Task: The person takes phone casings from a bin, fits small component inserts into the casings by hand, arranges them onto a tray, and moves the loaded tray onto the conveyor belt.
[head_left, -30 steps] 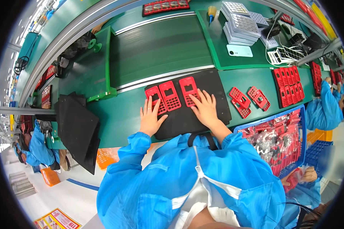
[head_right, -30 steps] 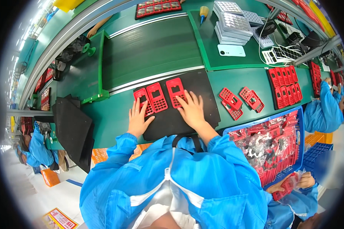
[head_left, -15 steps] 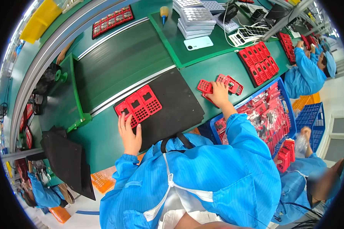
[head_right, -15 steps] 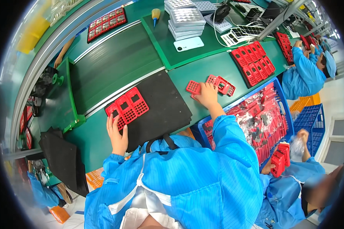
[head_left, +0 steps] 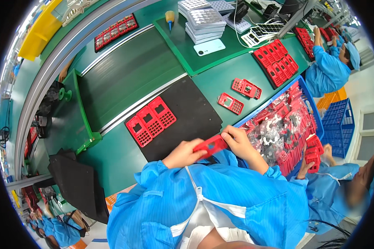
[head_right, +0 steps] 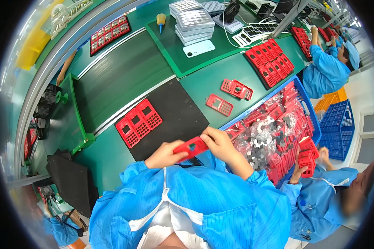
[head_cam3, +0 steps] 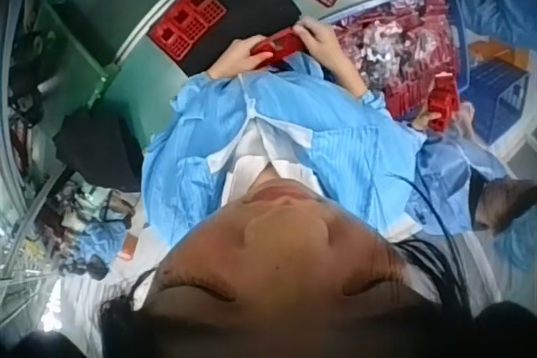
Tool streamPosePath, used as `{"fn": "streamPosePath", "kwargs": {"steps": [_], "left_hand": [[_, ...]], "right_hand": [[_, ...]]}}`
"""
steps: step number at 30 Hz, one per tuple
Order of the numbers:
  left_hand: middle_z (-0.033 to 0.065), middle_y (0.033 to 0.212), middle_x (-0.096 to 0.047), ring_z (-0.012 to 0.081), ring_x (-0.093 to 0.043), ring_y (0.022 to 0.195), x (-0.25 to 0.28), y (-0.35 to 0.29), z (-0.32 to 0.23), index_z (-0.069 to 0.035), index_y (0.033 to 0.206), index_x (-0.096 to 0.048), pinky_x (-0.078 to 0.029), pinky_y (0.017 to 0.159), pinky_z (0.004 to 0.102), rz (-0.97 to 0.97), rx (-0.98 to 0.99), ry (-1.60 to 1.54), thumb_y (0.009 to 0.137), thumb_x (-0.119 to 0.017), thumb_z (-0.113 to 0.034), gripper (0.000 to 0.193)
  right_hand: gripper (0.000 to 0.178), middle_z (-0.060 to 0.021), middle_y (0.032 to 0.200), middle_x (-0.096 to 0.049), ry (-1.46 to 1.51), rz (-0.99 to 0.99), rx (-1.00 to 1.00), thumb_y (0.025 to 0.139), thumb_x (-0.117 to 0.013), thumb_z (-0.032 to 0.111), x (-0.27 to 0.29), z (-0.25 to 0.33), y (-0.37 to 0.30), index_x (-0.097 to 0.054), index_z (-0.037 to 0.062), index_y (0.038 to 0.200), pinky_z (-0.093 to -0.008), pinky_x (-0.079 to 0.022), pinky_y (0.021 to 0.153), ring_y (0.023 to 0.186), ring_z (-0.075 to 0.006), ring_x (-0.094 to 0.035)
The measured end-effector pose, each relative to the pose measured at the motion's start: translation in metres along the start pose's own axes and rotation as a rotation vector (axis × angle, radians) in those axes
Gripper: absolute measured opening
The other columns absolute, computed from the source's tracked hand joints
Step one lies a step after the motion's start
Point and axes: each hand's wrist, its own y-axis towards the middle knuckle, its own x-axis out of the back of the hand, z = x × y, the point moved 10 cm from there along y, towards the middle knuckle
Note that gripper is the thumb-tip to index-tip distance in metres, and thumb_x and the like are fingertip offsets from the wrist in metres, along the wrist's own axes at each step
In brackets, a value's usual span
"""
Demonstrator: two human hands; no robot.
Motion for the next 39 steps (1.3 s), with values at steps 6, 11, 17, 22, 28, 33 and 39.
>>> {"fn": "streamPosePath", "kwargs": {"steps": [6, 11, 17, 22, 28, 33, 39], "left_hand": [[0.0059, 0.088, -0.066, 0.0123, -0.063, 0.081, -0.005, -0.036, 0.044, -0.004, 0.104, -0.060, -0.050, 0.073, 0.0290, 0.119, 0.102, -0.405, 0.089, -0.068, -0.017, 0.022], [0.0048, 0.096, -0.064, 0.0112, -0.062, 0.088, 0.028, -0.071, 0.096, -0.004, 0.112, -0.055, -0.051, 0.079, 0.0268, -0.095, 0.135, -0.719, 0.095, -0.059, -0.015, 0.021], [0.0102, 0.114, -0.061, 0.0217, -0.066, 0.096, 0.038, -0.093, 0.122, -0.009, 0.131, -0.040, -0.058, 0.071, 0.0334, -0.201, 0.252, -0.810, 0.097, -0.047, -0.011, 0.035], [0.0088, 0.115, -0.060, 0.0225, -0.067, 0.093, 0.036, -0.123, 0.114, -0.010, 0.133, -0.038, -0.058, 0.068, 0.0321, -0.226, 0.243, -0.808, 0.098, -0.048, -0.013, 0.037], [0.0048, 0.115, -0.061, 0.0162, -0.065, 0.097, 0.053, -0.169, 0.123, -0.009, 0.131, -0.043, -0.055, 0.075, 0.0305, -0.372, 0.185, -0.800, 0.097, -0.052, -0.018, 0.037], [0.0060, 0.114, -0.062, 0.0159, -0.064, 0.097, 0.057, -0.184, 0.128, -0.008, 0.133, -0.043, -0.056, 0.074, 0.0310, -0.404, 0.314, -0.834, 0.097, -0.053, -0.020, 0.039], [0.0035, 0.114, -0.062, 0.0134, -0.062, 0.097, 0.067, -0.216, 0.165, -0.009, 0.134, -0.044, -0.052, 0.071, 0.0297, -0.446, 0.418, -0.742, 0.095, -0.055, -0.022, 0.042]], "right_hand": [[0.008, -0.0153, 0.073, -0.060, -0.343, -0.350, 0.151, 0.087, -0.059, 0.011, 0.013, 0.006, -0.025, -0.060, 0.0044, 0.083, -0.0412, -0.048, 0.061, 0.069, -0.0333, -0.061], [0.030, -0.0212, 0.084, -0.064, -0.748, -0.667, -0.525, 0.095, -0.051, 0.028, 0.119, -0.144, -0.090, -0.063, 0.0001, 0.095, -0.0459, -0.047, 0.073, 0.081, -0.0368, -0.062], [0.025, -0.0154, 0.111, -0.061, -0.765, -0.631, -0.194, 0.087, -0.061, 0.023, 0.026, -0.102, -0.035, -0.064, 0.0058, 0.106, -0.0432, -0.043, 0.092, 0.107, -0.0347, -0.055], [0.033, -0.0085, 0.118, -0.061, -0.882, -0.505, -0.296, 0.084, -0.061, 0.021, -0.005, -0.148, 0.003, -0.059, 0.0115, 0.116, -0.0476, -0.041, 0.094, 0.114, -0.0295, -0.054], [0.042, -0.0096, 0.114, -0.065, -1.147, -0.190, -0.665, 0.074, -0.068, 0.029, -0.004, -0.171, 0.033, -0.065, 0.0108, 0.111, -0.0625, -0.029, 0.101, 0.116, -0.0309, -0.053], [0.021, -0.0137, 0.097, -0.069, -1.212, -0.174, -0.513, 0.077, -0.056, 0.016, -0.019, -0.178, 0.048, -0.068, 0.0075, 0.092, -0.0481, -0.041, 0.086, 0.095, -0.0321, -0.064], [0.020, -0.0156, 0.078, -0.066, -0.636, -0.527, -0.340, 0.080, -0.065, 0.021, -0.006, -0.137, 0.021, -0.062, 0.0018, 0.081, -0.0410, -0.050, 0.069, 0.072, -0.0298, -0.064]]}}
